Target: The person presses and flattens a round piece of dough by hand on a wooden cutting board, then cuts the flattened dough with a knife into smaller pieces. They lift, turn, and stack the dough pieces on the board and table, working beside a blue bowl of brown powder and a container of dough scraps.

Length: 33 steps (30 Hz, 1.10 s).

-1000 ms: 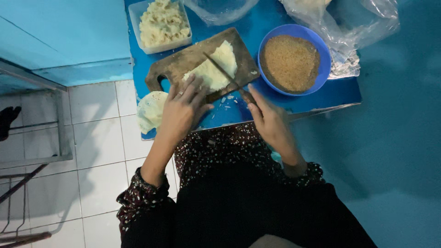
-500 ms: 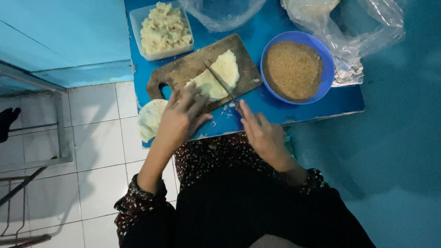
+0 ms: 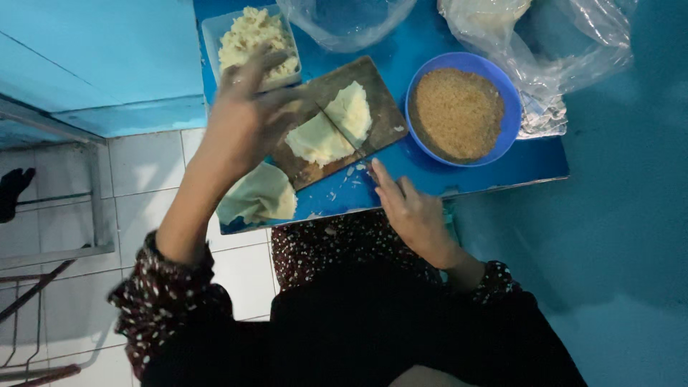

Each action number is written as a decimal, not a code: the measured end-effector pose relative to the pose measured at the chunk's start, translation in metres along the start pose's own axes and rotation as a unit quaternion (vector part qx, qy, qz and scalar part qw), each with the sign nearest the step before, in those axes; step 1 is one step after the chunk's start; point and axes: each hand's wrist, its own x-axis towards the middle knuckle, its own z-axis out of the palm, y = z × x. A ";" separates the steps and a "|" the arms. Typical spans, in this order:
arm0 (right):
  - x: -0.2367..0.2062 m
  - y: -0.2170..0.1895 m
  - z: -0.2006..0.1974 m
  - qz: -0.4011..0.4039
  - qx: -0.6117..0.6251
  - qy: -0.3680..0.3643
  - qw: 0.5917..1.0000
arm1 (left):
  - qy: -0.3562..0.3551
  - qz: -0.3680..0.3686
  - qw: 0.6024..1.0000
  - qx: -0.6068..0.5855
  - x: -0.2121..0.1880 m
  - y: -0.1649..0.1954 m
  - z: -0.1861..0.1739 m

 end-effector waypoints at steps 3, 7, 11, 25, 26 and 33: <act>-0.004 -0.001 -0.008 0.003 0.025 0.024 0.999 | -0.097 0.043 0.993 0.057 0.026 0.009 0.013; -0.007 -0.001 -0.016 0.013 0.049 0.040 0.998 | -0.105 0.060 0.988 0.097 0.039 0.018 0.020; -0.005 0.004 -0.015 0.012 0.057 0.007 0.998 | -0.117 0.068 0.985 0.105 0.041 0.019 0.021; -0.007 0.007 -0.003 0.008 0.062 -0.018 0.998 | -0.192 0.167 0.918 0.305 0.050 -0.014 0.077; -0.008 0.007 -0.002 0.001 0.026 -0.005 1.000 | -0.225 0.140 0.927 0.265 0.048 -0.016 0.080; -0.007 0.000 0.000 -0.029 -0.084 -0.028 0.996 | -0.233 0.120 0.921 0.289 0.039 -0.013 0.080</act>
